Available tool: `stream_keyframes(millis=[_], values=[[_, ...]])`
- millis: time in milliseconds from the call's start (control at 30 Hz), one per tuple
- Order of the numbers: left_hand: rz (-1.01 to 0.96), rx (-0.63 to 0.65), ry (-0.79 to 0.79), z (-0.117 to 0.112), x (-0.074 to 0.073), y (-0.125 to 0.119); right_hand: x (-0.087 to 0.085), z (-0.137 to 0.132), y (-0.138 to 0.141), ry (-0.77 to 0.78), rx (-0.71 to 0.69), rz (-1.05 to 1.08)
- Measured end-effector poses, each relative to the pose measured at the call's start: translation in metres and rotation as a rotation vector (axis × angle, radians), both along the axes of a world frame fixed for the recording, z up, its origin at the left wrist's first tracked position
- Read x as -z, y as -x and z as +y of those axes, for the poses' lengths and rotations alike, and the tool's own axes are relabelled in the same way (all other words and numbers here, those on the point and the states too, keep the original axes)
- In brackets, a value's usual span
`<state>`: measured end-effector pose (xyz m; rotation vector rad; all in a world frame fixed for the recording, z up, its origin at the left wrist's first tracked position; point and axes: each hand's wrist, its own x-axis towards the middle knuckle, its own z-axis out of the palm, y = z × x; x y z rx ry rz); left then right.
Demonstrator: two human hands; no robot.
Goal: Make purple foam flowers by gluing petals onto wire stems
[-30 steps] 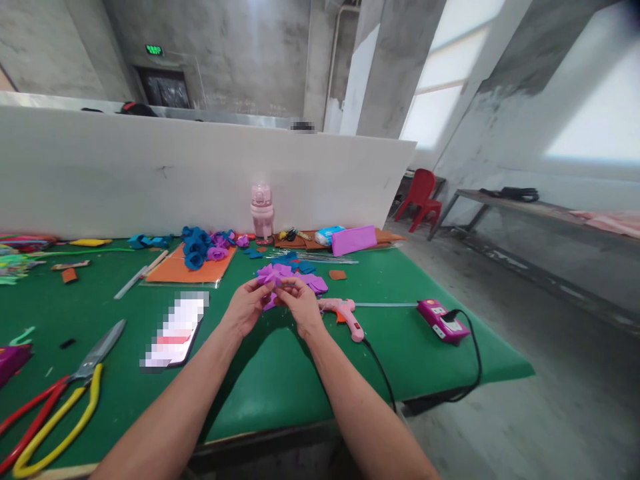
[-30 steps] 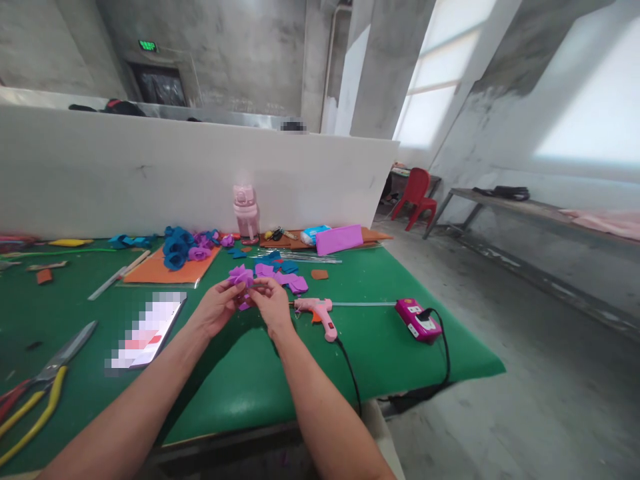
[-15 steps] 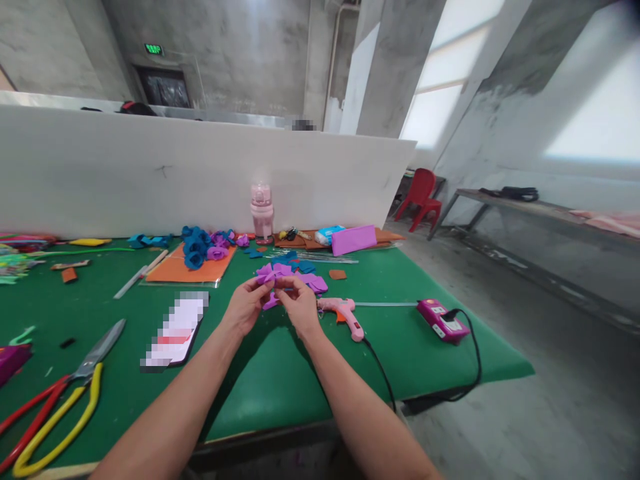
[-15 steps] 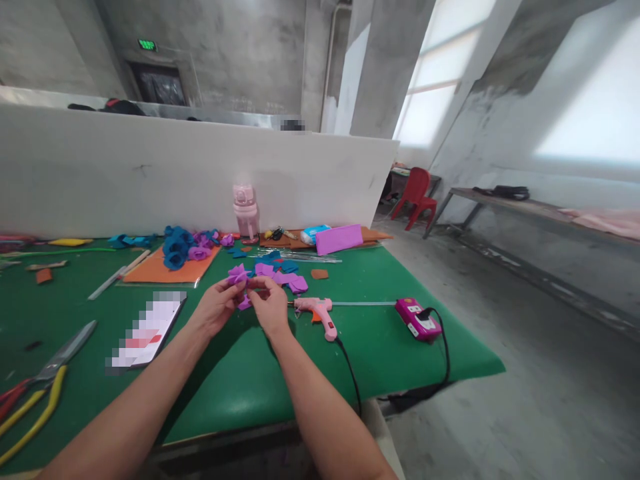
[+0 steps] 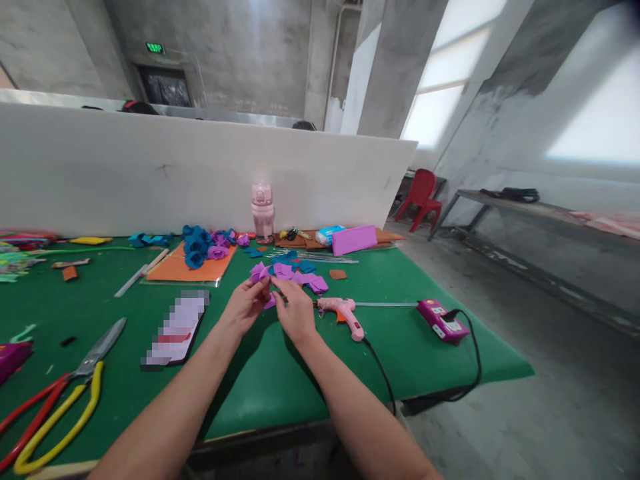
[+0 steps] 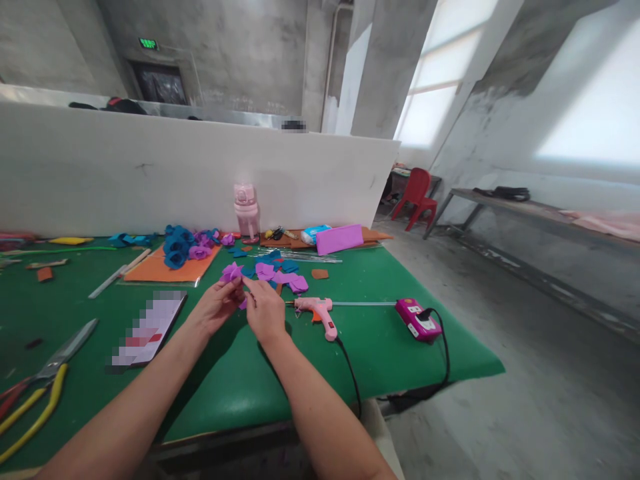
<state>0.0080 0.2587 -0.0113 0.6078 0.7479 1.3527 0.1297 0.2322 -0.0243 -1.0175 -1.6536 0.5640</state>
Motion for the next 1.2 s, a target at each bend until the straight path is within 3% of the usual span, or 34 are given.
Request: stream_keyframes(millis=[300, 433, 600, 733, 933, 1200], values=[[0.018, -0.008, 0.054, 0.0, 0.0, 0.003, -0.003, -0.005, 0.001, -0.043, 0.065, -0.282], [0.045, 0.019, 0.099, -0.001, -0.003, 0.007, -0.002, 0.001, 0.002, -0.033, 0.064, -0.063], [0.069, 0.059, 0.074, -0.001, -0.006, 0.015, 0.0, 0.011, -0.002, 0.216, -0.096, 0.266], [0.084, 0.098, -0.042, 0.0, -0.007, 0.018, -0.001, 0.011, -0.002, 0.263, -0.208, 0.283], [0.14, 0.118, -0.107, -0.004, -0.009, 0.012, -0.003, 0.009, 0.001, 0.285, -0.196, 0.391], [0.299, 0.002, -0.147, -0.004, -0.003, 0.004, 0.003, 0.012, 0.004, 0.306, -0.204, 0.397]])
